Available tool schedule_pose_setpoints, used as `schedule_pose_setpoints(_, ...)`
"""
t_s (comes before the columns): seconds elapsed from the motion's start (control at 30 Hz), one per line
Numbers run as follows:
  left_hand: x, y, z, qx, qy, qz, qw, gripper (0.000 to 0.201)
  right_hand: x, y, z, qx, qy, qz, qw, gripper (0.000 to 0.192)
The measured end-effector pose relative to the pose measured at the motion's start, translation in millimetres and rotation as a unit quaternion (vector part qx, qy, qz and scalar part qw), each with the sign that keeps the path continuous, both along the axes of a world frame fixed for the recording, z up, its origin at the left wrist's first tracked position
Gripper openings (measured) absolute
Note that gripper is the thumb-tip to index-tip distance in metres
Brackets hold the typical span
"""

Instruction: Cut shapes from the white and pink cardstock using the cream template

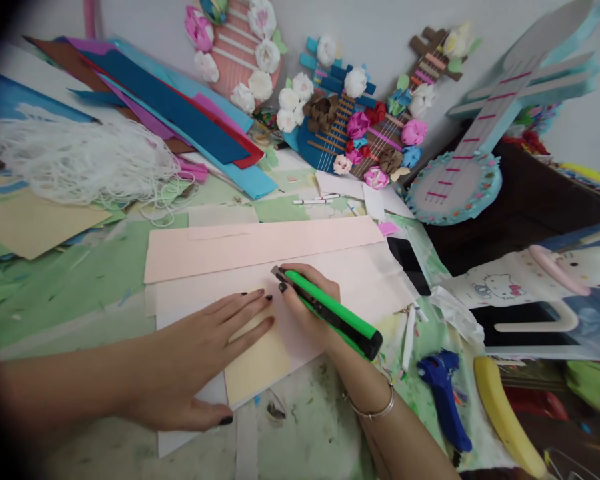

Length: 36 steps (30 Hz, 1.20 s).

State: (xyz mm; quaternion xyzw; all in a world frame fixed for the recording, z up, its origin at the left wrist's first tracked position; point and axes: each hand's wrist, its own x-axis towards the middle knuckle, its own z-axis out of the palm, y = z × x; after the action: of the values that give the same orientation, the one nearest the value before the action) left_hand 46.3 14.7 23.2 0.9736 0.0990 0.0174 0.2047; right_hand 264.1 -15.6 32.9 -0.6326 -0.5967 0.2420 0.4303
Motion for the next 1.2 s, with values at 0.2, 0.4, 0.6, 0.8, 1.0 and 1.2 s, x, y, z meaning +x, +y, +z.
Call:
schedule_pose_setpoints(0.2, 0, 2, -1.6, 0.006, 0.004, -0.005, 1.000, 0.099, -3, 0, -4.8, -0.009, -0.034, 0.004, 0.999, 0.017)
schedule_pose_setpoints(0.4, 0, 2, 0.5, 0.001, 0.025, -0.009, 1.000, 0.102, -12, -2, 1.8, 0.040, -0.053, -0.019, 0.998, 0.020)
schedule_pose_setpoints(0.6, 0, 4, -1.8, 0.003, 0.021, -0.012, 1.000, 0.102, -13, -3, 1.7, -0.017, 0.000, -0.009, 1.000, 0.017)
schedule_pose_setpoints(0.8, -1, 3, -4.4, 0.005, -0.009, -0.008, 1.000, 0.102, -12, -2, -2.1, -0.016, 0.024, 0.007, 1.000, 0.015)
schedule_pose_setpoints(1.0, 0, 3, -2.1, -0.005, -0.003, -0.008, 1.000, 0.101, -12, -2, -0.8, -0.027, 0.024, 0.013, 0.999, 0.014)
schedule_pose_setpoints(1.2, -1, 4, 0.3, -0.006, 0.007, -0.010, 1.000, 0.100, -12, -2, -0.8, -0.021, 0.020, 0.013, 0.999, 0.014)
